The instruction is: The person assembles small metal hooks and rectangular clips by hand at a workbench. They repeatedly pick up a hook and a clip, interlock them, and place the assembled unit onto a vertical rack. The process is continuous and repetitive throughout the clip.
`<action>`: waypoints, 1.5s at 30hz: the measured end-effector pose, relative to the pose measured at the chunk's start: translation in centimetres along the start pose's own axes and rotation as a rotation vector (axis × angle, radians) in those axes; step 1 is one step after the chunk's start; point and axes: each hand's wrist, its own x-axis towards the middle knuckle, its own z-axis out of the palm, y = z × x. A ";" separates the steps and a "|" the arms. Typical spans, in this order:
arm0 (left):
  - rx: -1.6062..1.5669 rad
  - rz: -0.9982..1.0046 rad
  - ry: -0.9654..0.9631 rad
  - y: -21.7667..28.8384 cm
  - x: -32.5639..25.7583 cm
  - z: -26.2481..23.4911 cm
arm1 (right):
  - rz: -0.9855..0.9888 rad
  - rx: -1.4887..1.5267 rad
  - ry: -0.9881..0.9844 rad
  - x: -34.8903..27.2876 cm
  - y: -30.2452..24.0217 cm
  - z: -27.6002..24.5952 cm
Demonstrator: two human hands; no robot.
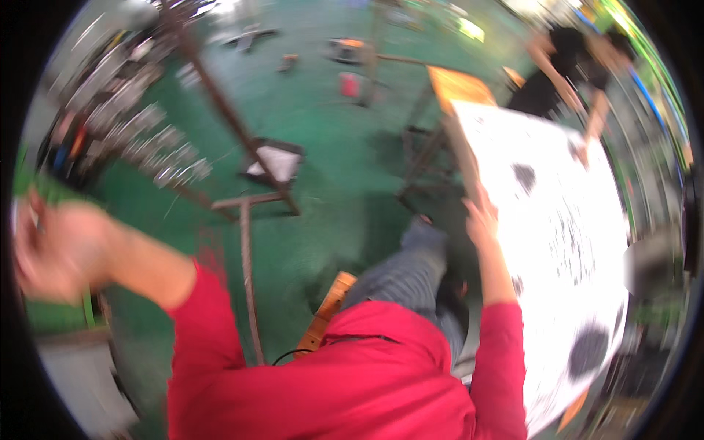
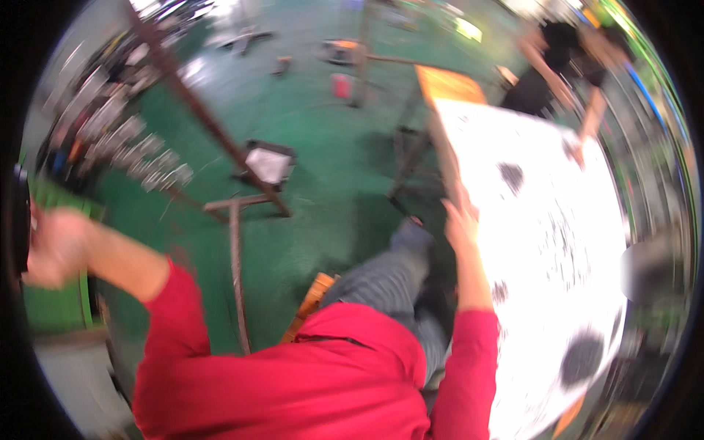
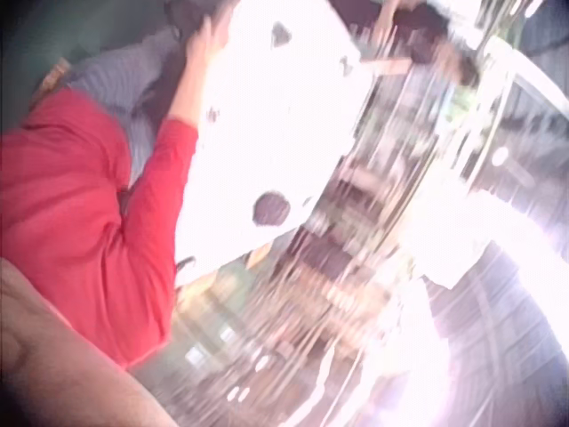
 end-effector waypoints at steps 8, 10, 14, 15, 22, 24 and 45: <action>-0.554 -0.522 -2.255 15.7 -21.8 16.7 | 0.118 0.106 0.292 -5.8 3.5 -3.2; -0.761 -0.542 -2.026 18.5 -23.7 19.6 | 0.314 0.226 0.255 -7.9 8.4 -3.0; -0.921 -0.525 -1.930 23.5 -27.4 23.2 | 0.493 0.256 0.299 -8.0 13.2 -2.8; -0.965 -0.501 -1.958 24.6 -28.1 24.1 | 0.484 0.286 0.299 -7.4 13.8 -2.6; -1.038 -0.683 -1.959 29.7 -33.2 26.3 | 0.393 0.464 0.130 -0.9 16.6 -1.9; -1.015 -0.758 -1.934 30.0 -34.0 26.7 | 0.309 0.392 0.055 -0.5 17.2 -2.0; -0.880 -0.979 -1.465 30.8 -39.2 33.5 | 0.737 0.228 -0.236 -2.5 15.8 -3.6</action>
